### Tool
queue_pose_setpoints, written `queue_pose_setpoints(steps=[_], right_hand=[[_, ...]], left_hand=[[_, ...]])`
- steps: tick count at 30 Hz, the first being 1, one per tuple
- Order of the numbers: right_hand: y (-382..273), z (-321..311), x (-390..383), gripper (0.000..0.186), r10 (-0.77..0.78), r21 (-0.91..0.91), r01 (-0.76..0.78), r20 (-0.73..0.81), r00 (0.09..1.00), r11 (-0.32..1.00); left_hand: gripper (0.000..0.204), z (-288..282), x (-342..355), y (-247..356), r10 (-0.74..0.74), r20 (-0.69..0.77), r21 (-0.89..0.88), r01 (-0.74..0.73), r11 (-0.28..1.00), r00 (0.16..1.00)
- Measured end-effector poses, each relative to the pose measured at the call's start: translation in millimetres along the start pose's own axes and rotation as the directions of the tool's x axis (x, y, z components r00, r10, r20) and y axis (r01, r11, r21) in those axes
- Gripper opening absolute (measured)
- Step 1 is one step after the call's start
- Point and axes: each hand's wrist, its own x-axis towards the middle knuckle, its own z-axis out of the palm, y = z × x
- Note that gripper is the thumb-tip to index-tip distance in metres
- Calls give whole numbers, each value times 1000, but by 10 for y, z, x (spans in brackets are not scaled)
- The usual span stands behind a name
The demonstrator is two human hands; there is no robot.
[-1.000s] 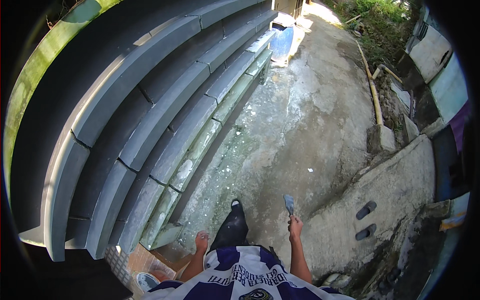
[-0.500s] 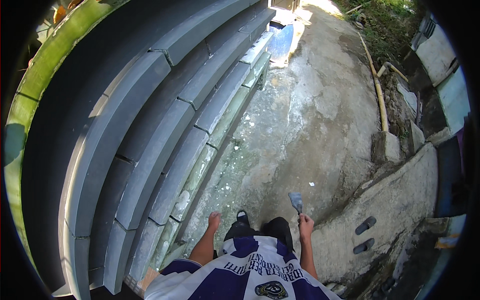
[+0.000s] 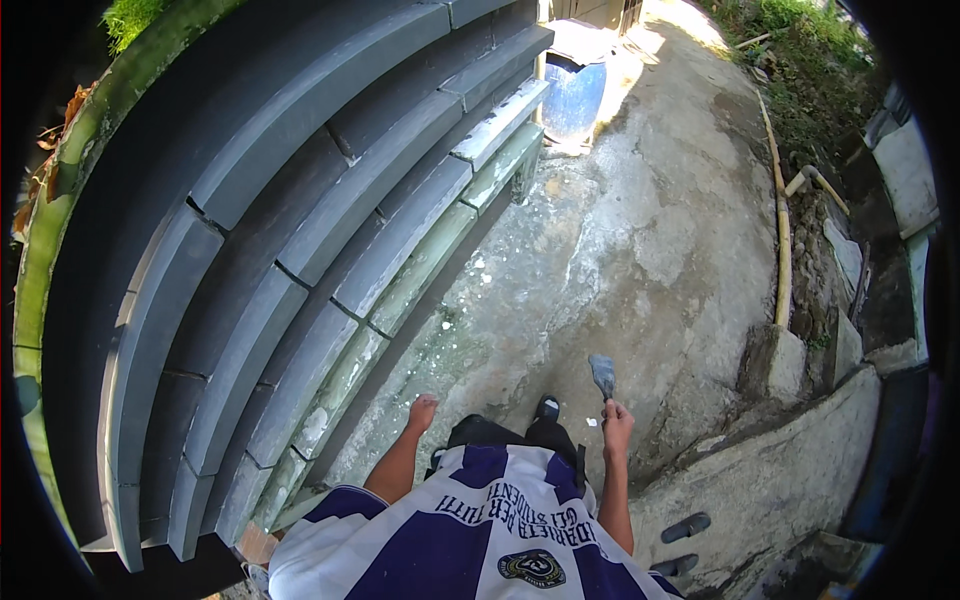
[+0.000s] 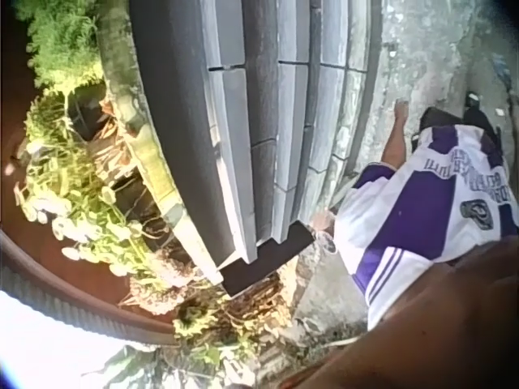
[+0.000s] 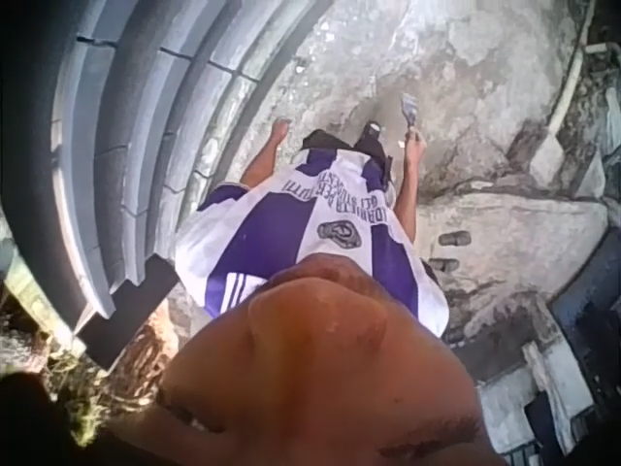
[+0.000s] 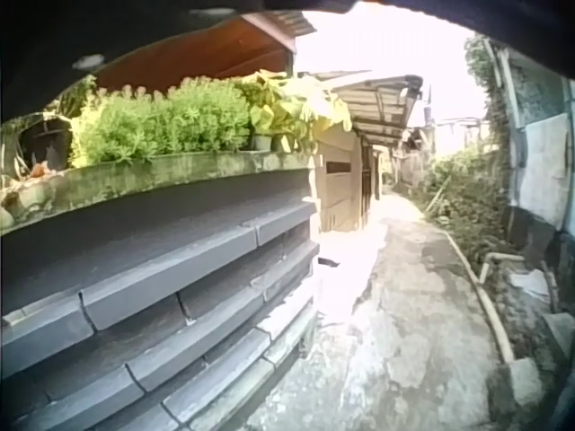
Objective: Using a trowel to apply grey plaster or paint to a concrete wall.
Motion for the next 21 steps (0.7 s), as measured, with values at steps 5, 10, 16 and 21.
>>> queue_pose_setpoints(steps=[5, 10, 16, 21], right_hand=[[-549, -224, 1265, 28, -164, -125, 159, -33, 986, 979], [-1140, 83, 2229, 31, -275, -227, 268, 3, 961, 936], [-1886, 933, 3106, 19, 1, 164, -70, 386, 923, 984], [-2323, 1758, 3828, 12, 122, 41, -191, 635, 763, 981]], left_hand=[[28, 360, -456, 117, -310, 15, 185, 302, 935, 951], [26, 535, -272, 81, -71, 210, 284, 9, 959, 975], [30, 935, 851, 796, -593, -83, -477, 490, 729, 801], [28, 1221, 1785, 1350, -609, -127, -563, 448, 694, 783]])
